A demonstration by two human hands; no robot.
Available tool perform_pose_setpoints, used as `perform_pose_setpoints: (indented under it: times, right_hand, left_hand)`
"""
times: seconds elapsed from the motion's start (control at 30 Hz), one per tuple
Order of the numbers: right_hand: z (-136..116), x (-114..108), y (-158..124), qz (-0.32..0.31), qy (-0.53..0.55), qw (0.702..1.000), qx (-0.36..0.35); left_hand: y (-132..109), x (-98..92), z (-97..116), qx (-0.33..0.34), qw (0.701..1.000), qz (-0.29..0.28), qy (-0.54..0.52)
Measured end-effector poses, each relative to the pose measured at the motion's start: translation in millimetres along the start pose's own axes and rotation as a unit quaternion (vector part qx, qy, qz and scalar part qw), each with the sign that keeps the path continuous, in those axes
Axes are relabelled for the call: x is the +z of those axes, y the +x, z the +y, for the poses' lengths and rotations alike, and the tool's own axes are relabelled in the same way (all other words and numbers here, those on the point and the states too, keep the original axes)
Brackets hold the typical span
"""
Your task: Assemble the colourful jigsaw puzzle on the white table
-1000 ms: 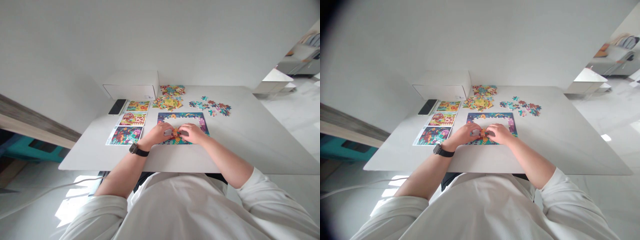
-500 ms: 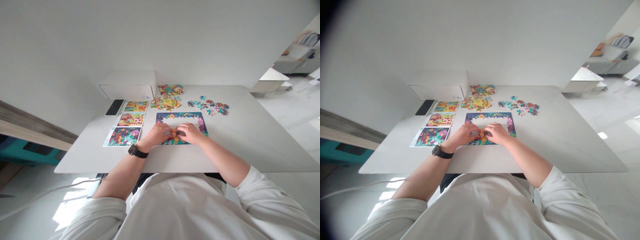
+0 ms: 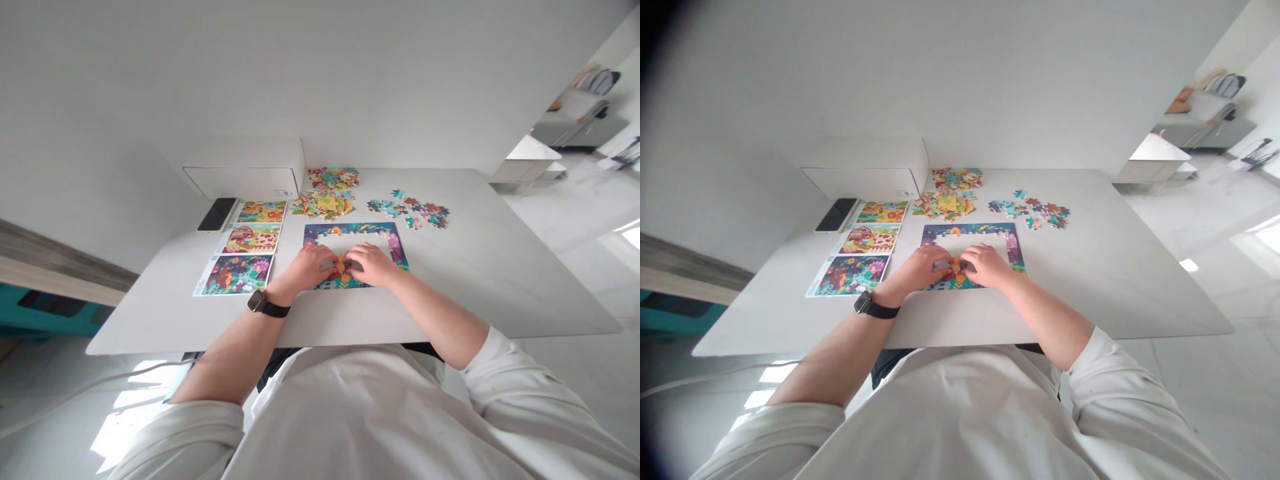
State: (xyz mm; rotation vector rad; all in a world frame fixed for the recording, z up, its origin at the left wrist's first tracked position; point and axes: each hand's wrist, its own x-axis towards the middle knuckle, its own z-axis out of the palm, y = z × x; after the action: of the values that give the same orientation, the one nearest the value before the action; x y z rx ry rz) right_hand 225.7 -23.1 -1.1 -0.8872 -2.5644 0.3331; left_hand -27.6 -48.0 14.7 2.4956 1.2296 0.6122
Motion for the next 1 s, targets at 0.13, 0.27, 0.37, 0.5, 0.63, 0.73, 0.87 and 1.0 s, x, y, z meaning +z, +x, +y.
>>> perform_pose_setpoints:
  times: [0.13, 0.27, 0.37, 0.5, 0.63, 0.73, 0.87, 1.0]
  right_hand:
    - [1.4, 0.5, -0.5, 0.001, -0.006, 1.000, -0.001]
    - [0.8, -1.8, -1.4, 0.012, 0.001, 1.000, -0.009]
    - [-0.5, -4.8, -1.8, 0.015, 0.011, 1.000, -0.021]
    - [-1.7, -6.2, -1.6, -0.004, 0.011, 1.000, -0.028]
    - [-1.3, -6.7, -1.2, -0.026, 0.005, 0.999, -0.021]
    - [0.6, -8.9, -1.3, -0.010, 0.008, 1.000, -0.022]
    - [3.7, -10.5, -1.9, -0.012, 0.007, 1.000, -0.018]
    - [6.3, -9.4, -0.6, -0.027, 0.016, 0.999, -0.015]
  left_hand:
    - [0.0, -0.1, 0.9, -0.003, 1.000, 0.000, -0.001]
    - [-2.1, -3.6, -2.7, 0.003, 1.000, 0.007, 0.002]
    - [-4.0, -7.6, -7.7, 0.019, 1.000, 0.011, 0.002]
    - [-4.1, -8.5, -11.6, 0.059, 0.998, -0.013, -0.007]
    - [-3.4, -5.6, -11.6, 0.099, 0.994, -0.031, -0.031]
    - [-5.0, -5.8, -10.5, 0.098, 0.994, -0.040, -0.035]
    - [-7.1, -8.6, -7.4, 0.081, 0.995, -0.043, -0.028]
    - [-4.0, -8.5, -2.6, 0.065, 0.997, -0.045, -0.012]
